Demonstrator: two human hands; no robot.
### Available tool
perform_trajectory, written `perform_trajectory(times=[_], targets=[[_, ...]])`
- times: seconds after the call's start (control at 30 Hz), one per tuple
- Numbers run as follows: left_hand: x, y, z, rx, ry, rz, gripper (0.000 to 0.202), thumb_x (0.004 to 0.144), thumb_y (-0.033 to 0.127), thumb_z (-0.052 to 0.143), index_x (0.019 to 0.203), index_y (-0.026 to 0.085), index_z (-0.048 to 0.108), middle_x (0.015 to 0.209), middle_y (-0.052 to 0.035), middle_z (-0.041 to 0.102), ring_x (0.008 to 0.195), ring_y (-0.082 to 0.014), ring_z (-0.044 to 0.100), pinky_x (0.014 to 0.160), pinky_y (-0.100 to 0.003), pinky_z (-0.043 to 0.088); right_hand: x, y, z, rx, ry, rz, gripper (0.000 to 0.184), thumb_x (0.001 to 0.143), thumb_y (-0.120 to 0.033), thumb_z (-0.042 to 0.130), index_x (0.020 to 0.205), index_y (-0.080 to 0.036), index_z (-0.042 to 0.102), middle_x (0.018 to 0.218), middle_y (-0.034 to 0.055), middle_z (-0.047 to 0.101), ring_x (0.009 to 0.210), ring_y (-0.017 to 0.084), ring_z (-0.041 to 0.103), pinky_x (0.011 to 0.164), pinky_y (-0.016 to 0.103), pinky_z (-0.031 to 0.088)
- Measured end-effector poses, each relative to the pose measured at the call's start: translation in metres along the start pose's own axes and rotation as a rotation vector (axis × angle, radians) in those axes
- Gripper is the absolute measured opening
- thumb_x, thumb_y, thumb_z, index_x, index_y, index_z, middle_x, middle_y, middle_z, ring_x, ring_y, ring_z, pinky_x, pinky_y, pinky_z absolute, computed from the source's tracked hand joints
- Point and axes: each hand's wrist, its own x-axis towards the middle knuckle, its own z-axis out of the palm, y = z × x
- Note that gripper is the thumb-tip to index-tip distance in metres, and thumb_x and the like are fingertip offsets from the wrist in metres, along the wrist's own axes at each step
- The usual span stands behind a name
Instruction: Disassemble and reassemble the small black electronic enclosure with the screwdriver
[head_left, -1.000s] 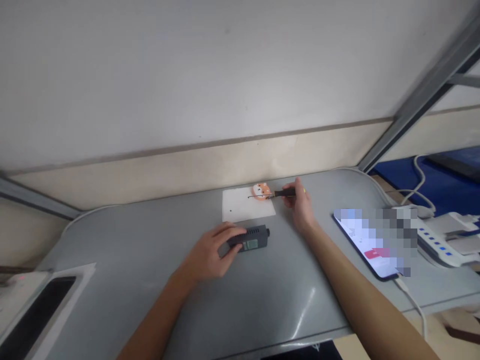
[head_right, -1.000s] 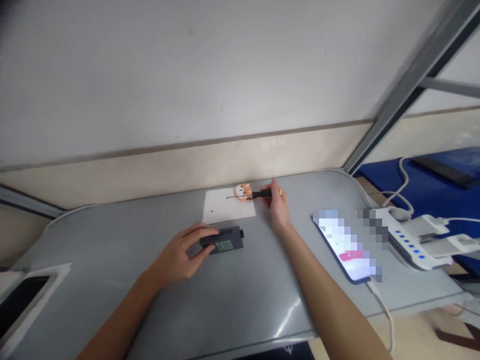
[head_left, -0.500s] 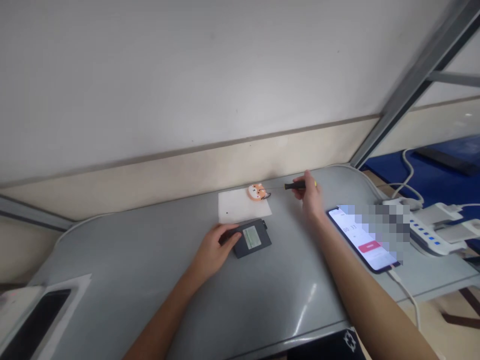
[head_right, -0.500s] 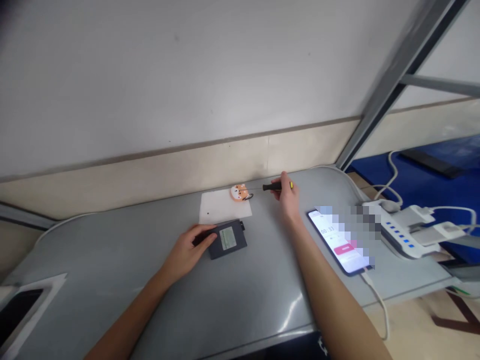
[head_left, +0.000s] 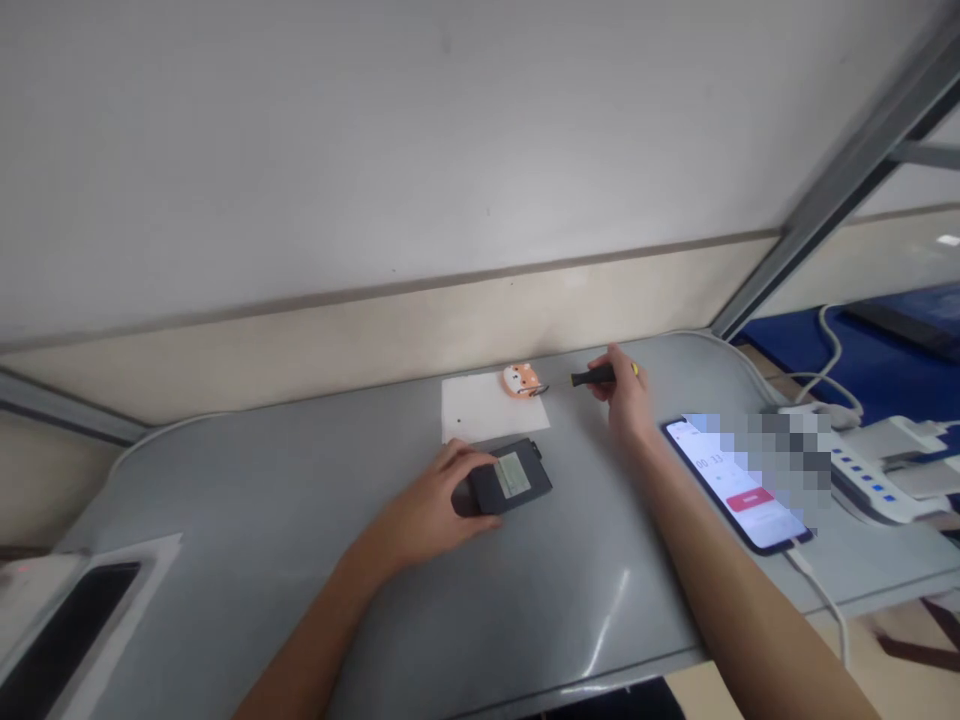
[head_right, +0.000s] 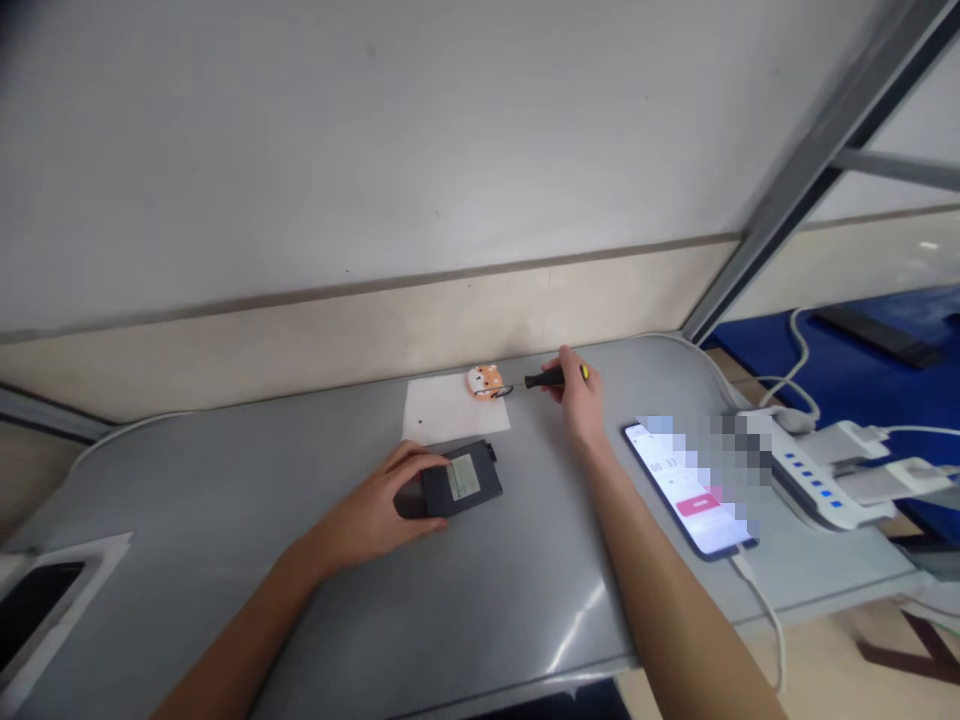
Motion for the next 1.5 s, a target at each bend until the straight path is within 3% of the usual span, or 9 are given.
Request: perform_trajectory(times=[0.2,0.33,0.63,0.87,1.07,1.17,1.27,1.37,1.5], targets=[[0.004,-0.007,0.000,-0.093,0.083,-0.041,0.035,0.082,0.028,0.080,0.115,0.024,0.070,0.110,-0.0049,0.073,0.094,-0.0196,0.072,0.085,-0.033,0.060,-0.012,0.001,0.013,0.090,0.012,0.117,0.039,0.079,-0.057,0.069,0.069,-0.020,0.065,0.062,-0.0004,0.059,0.052,0.012,0.053,0.048,0.027,0.039],[0.005,-0.010,-0.002,-0.134,0.099,-0.075,0.024,0.093,0.035,0.068,0.114,0.024,0.074,0.105,-0.0046,0.077,0.089,-0.0194,0.072,0.081,-0.032,0.059,-0.024,-0.005,0.022,0.189,-0.044,0.186,0.032,0.077,-0.049,0.071,0.065,-0.021,0.062,0.061,-0.0009,0.056,0.051,0.011,0.049,0.045,0.026,0.035],[0.006,-0.010,0.010,-0.210,0.119,-0.202,0.042,0.105,0.049,0.045,0.106,0.020,0.076,0.094,-0.0036,0.076,0.081,-0.0181,0.067,0.072,-0.029,0.050,-0.050,-0.011,0.033,0.220,-0.166,0.242,0.029,0.078,-0.043,0.071,0.065,-0.021,0.059,0.063,-0.0009,0.056,0.054,0.011,0.049,0.047,0.026,0.037],[0.007,-0.009,0.025,-0.208,0.239,-0.220,0.052,0.107,0.055,0.037,0.085,0.018,0.068,0.076,-0.0018,0.065,0.072,-0.0165,0.058,0.067,-0.028,0.043,-0.054,-0.008,0.035,0.236,-0.198,0.276,0.030,0.080,-0.041,0.070,0.062,-0.019,0.060,0.063,-0.0005,0.057,0.055,0.010,0.051,0.047,0.023,0.038],[0.011,-0.011,0.032,-0.191,0.314,-0.187,0.055,0.107,0.057,0.035,0.066,0.020,0.039,0.063,0.0023,0.043,0.060,-0.0129,0.043,0.059,-0.029,0.032,-0.050,-0.011,0.033,0.274,-0.176,0.246,0.026,0.077,-0.038,0.073,0.064,-0.020,0.061,0.063,-0.0008,0.058,0.054,0.010,0.052,0.044,0.023,0.037],[0.012,-0.011,0.032,-0.194,0.326,-0.181,0.054,0.108,0.054,0.034,0.065,0.021,0.036,0.062,0.0022,0.044,0.059,-0.0129,0.043,0.060,-0.029,0.034,-0.052,-0.012,0.034,0.272,-0.185,0.259,0.028,0.078,-0.040,0.073,0.063,-0.019,0.061,0.063,-0.0006,0.059,0.055,0.010,0.053,0.045,0.022,0.037],[0.013,-0.011,0.031,-0.191,0.330,-0.169,0.056,0.109,0.053,0.031,0.067,0.020,0.046,0.065,-0.0004,0.054,0.062,-0.0153,0.051,0.064,-0.031,0.042,-0.055,-0.012,0.036,0.238,-0.184,0.286,0.029,0.078,-0.042,0.073,0.063,-0.019,0.063,0.063,-0.0005,0.059,0.056,0.009,0.053,0.047,0.022,0.038],[0.012,-0.012,0.031,-0.199,0.367,-0.121,0.053,0.111,0.046,0.027,0.087,0.019,0.066,0.086,-0.0059,0.070,0.080,-0.0187,0.064,0.077,-0.033,0.050,-0.057,-0.009,0.038,0.208,-0.199,0.303,0.030,0.079,-0.043,0.072,0.063,-0.019,0.064,0.062,-0.0006,0.059,0.054,0.009,0.051,0.047,0.022,0.038],[0.009,-0.012,0.028,-0.179,0.448,0.009,0.039,0.111,0.036,0.031,0.111,0.020,0.067,0.102,-0.0072,0.071,0.091,-0.0177,0.066,0.084,-0.033,0.052,-0.057,-0.005,0.039,0.177,-0.194,0.306,0.029,0.080,-0.042,0.072,0.062,-0.019,0.065,0.065,0.0007,0.060,0.055,0.010,0.051,0.048,0.023,0.040]])
